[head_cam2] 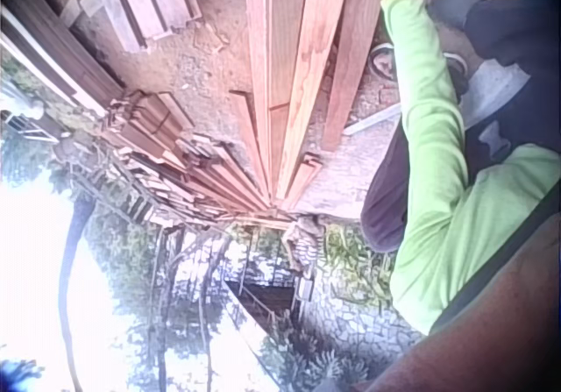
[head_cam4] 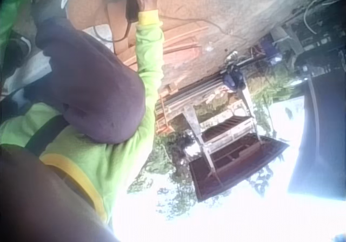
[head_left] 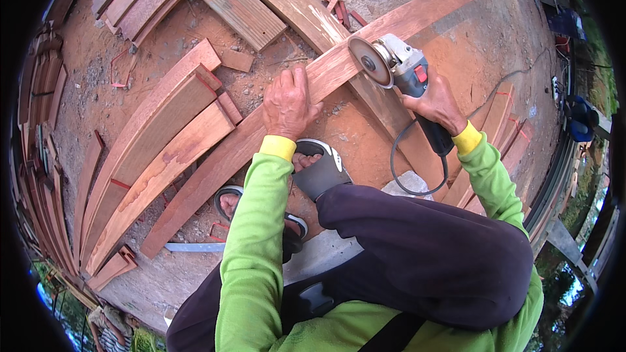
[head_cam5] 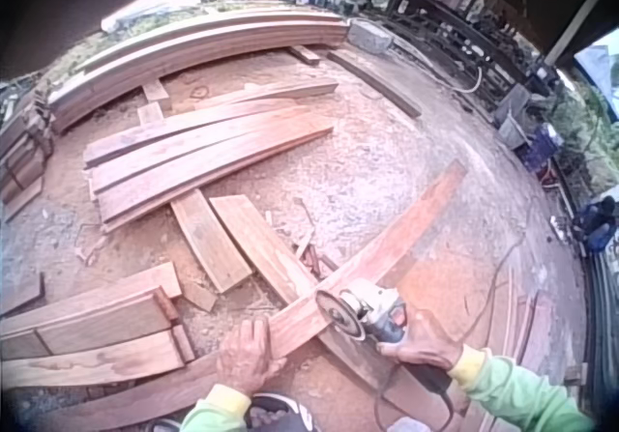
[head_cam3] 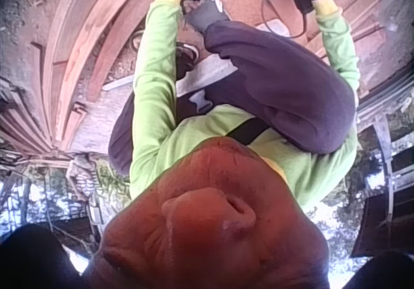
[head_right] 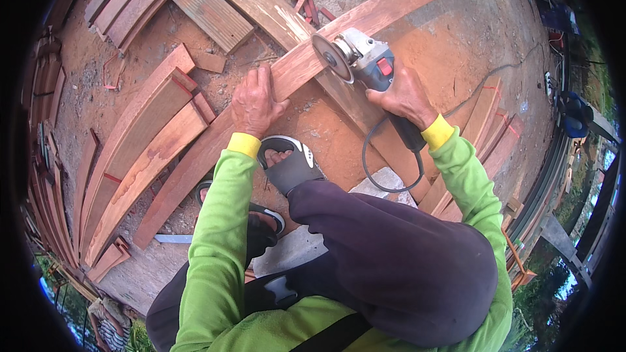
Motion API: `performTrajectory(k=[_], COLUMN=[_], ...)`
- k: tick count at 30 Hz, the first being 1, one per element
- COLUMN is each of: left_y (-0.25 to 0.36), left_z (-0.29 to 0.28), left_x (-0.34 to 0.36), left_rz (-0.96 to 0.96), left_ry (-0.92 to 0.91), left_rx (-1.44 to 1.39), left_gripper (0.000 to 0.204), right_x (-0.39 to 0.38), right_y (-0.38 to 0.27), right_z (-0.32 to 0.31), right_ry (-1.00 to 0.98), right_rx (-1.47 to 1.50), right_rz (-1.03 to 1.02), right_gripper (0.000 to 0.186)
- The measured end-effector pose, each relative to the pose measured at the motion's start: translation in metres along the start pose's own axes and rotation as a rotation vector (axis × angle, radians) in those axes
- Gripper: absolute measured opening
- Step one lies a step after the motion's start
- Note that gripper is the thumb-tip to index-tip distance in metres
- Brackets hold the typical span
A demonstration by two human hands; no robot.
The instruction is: The person walks through a cluttered outdoor workshop, plugs in an angle grinder, and then sits on the ground to cut several wooden planks. The person handles the wood and the tool to perform the cuts.
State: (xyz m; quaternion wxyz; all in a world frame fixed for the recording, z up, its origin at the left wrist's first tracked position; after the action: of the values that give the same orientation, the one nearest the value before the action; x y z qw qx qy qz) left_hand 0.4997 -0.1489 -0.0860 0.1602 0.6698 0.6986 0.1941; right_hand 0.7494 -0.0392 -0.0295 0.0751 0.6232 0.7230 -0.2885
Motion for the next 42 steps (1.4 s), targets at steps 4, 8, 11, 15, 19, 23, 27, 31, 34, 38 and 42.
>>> performTrajectory(k=[4,8,11,15,19,23,27,31,34,38,42], left_y=[0.001,0.001,0.001,0.001,0.0,-0.002,-0.002,-0.001,-0.001,0.0,-0.001], left_z=[-0.001,-0.001,-0.001,-0.002,-0.001,0.002,0.002,0.0,0.0,-0.001,-0.001], left_x=[0.001,0.001,0.001,0.001,0.001,0.001,0.0,0.001,0.001,0.0,0.0], left_rz=[0.003,0.0,0.002,-0.004,-0.009,-0.038,-0.035,-0.024,-0.022,-0.027,-0.024], left_ry=[0.003,0.009,0.016,0.01,0.012,-0.02,-0.01,-0.005,-0.021,-0.027,-0.014], left_rx=[-0.002,-0.005,-0.009,-0.018,-0.019,-0.012,-0.014,-0.017,-0.017,-0.016,-0.021], left_gripper=[0.074,0.074,0.074,0.072,0.074,0.079,0.078,0.079,0.079,0.078,0.077], right_x=[0.002,0.004,0.005,0.006,0.006,0.006,0.007,0.006,0.005,0.006,0.007], right_y=[0.002,0.004,0.004,0.003,0.002,0.002,0.003,0.0,-0.004,-0.005,-0.006], right_z=[0.001,0.002,0.004,0.003,0.003,0.003,0.004,0.003,0.001,0.002,0.002], right_ry=[0.016,0.029,0.026,0.021,0.017,0.021,0.014,-0.006,0.006,-0.007,0.004], right_rx=[0.01,0.021,0.025,0.02,0.015,0.033,0.024,0.036,0.078,0.069,0.075], right_rz=[-0.023,-0.055,-0.064,-0.06,-0.056,-0.06,-0.05,-0.033,-0.049,-0.037,-0.056], right_gripper=[0.067,0.066,0.066,0.066,0.066,0.065,0.065,0.064,0.063,0.063,0.063])
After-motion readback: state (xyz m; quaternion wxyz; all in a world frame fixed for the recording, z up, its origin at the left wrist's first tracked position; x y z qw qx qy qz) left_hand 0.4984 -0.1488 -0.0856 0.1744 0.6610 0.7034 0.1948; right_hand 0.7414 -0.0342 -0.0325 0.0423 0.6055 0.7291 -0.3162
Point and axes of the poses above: each hand's wrist, its own x-axis towards the middle knuckle, its own z-axis out of the palm, y = z × x, the point moved 8 cm from there along x, towards the middle knuckle, and after that the axes turned 6 degrees about z, right-handed, at the moved point
